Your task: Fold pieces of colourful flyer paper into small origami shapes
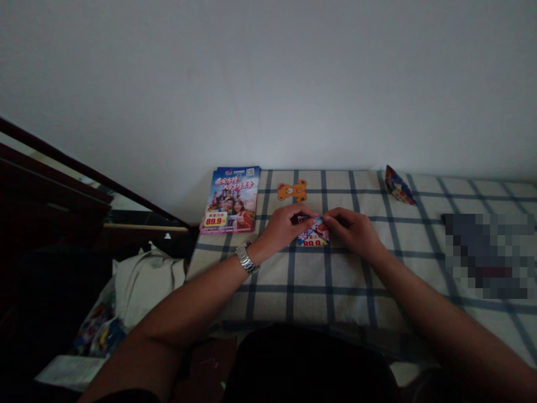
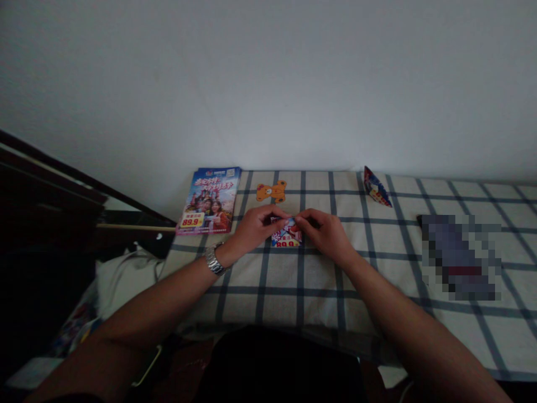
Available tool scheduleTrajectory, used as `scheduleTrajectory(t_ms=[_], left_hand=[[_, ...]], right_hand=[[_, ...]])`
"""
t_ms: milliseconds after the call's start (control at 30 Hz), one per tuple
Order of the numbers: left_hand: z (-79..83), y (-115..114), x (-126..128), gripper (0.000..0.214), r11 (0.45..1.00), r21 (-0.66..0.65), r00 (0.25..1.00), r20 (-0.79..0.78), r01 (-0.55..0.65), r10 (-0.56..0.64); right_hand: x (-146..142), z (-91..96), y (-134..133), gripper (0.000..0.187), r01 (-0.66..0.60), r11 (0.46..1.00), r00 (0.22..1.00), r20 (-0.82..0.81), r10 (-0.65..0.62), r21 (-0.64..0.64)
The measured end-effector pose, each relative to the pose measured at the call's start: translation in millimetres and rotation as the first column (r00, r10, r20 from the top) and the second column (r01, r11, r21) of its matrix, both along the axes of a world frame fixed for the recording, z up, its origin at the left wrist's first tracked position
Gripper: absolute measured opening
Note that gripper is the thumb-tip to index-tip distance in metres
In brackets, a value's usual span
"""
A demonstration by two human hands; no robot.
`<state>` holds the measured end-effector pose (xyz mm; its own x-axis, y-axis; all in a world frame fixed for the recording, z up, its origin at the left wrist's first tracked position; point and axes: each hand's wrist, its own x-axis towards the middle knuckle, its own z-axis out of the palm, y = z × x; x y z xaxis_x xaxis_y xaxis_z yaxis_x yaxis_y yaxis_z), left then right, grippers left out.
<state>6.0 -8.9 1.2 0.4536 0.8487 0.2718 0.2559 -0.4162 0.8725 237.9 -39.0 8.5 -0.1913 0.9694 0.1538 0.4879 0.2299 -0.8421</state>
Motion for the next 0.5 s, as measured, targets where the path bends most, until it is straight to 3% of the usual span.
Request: scheduleTrajectory(t_ms=[300,500], left_hand=[[1.0,-0.6,0.3,0.012,1.000,0.004,1.000,0.013,-0.005,0.005],[1.1,-1.8,1.0,0.010,1.000,0.010,1.000,0.010,0.009,-0.010]], right_hand=[[-1.0,-4.9,-0.6,0.037,-0.028,0.998,0.994,-0.106,0.021,-0.065],[-0.6,-3.1,-0.6,0.034,-0.033,0.999,0.998,-0.050,0.032,-0.028]])
